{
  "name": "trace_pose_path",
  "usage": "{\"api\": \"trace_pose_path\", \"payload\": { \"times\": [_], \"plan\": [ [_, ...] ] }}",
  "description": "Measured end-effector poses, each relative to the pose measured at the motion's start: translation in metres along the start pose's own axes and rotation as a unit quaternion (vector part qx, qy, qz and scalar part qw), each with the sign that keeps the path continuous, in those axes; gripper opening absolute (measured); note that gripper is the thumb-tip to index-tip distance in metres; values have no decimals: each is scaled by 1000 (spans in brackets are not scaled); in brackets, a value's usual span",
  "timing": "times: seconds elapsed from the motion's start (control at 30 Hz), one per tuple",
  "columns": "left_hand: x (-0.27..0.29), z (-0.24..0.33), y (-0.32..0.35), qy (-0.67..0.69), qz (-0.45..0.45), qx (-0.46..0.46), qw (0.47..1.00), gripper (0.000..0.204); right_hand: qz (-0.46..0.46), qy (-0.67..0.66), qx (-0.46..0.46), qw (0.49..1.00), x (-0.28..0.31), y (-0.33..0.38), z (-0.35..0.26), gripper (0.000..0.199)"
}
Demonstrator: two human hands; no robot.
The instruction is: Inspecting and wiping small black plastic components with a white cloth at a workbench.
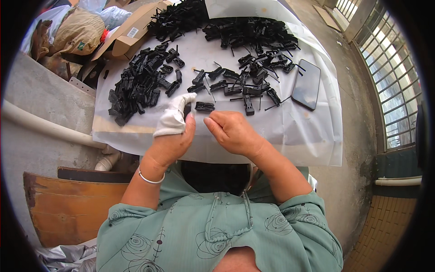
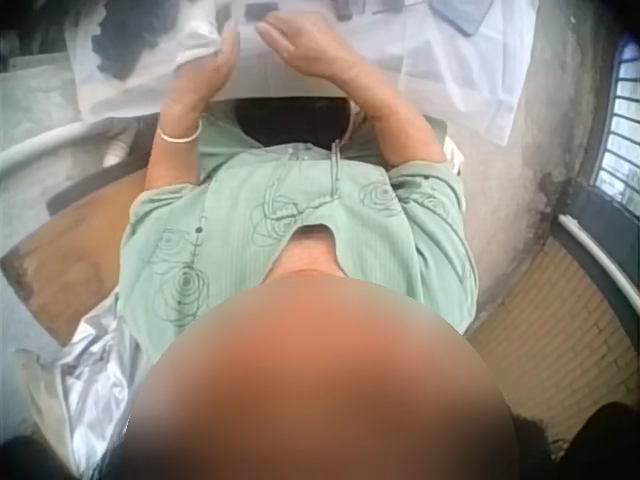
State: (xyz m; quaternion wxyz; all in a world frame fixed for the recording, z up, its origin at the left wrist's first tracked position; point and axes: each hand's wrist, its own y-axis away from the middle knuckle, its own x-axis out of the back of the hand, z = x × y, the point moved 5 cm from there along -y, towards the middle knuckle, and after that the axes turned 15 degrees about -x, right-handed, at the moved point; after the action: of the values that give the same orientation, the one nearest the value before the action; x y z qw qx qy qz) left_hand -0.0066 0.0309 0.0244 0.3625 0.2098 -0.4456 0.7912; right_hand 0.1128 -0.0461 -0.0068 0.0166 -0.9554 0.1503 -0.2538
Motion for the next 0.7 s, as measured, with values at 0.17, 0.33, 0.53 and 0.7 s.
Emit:
{"api": "trace_pose_path", "payload": {
  "times": [0.17,0.33,0.53,0.7],
  "plan": [
    [42,-19,-12,-376,-3,-9,927,44,116,286,-36,951,3,-16,17,20],
    [-1,-23,21,-18,30,85,996,35,69,316,-60,944,-3,-18,17,24],
    [0,-32,15,-22,85,68,994,31,150,212,-10,966,8,-5,9,23],
    [-5,-55,-33,-217,-37,17,975,29,140,225,-4,964,-17,-12,4,23]
  ]
}}
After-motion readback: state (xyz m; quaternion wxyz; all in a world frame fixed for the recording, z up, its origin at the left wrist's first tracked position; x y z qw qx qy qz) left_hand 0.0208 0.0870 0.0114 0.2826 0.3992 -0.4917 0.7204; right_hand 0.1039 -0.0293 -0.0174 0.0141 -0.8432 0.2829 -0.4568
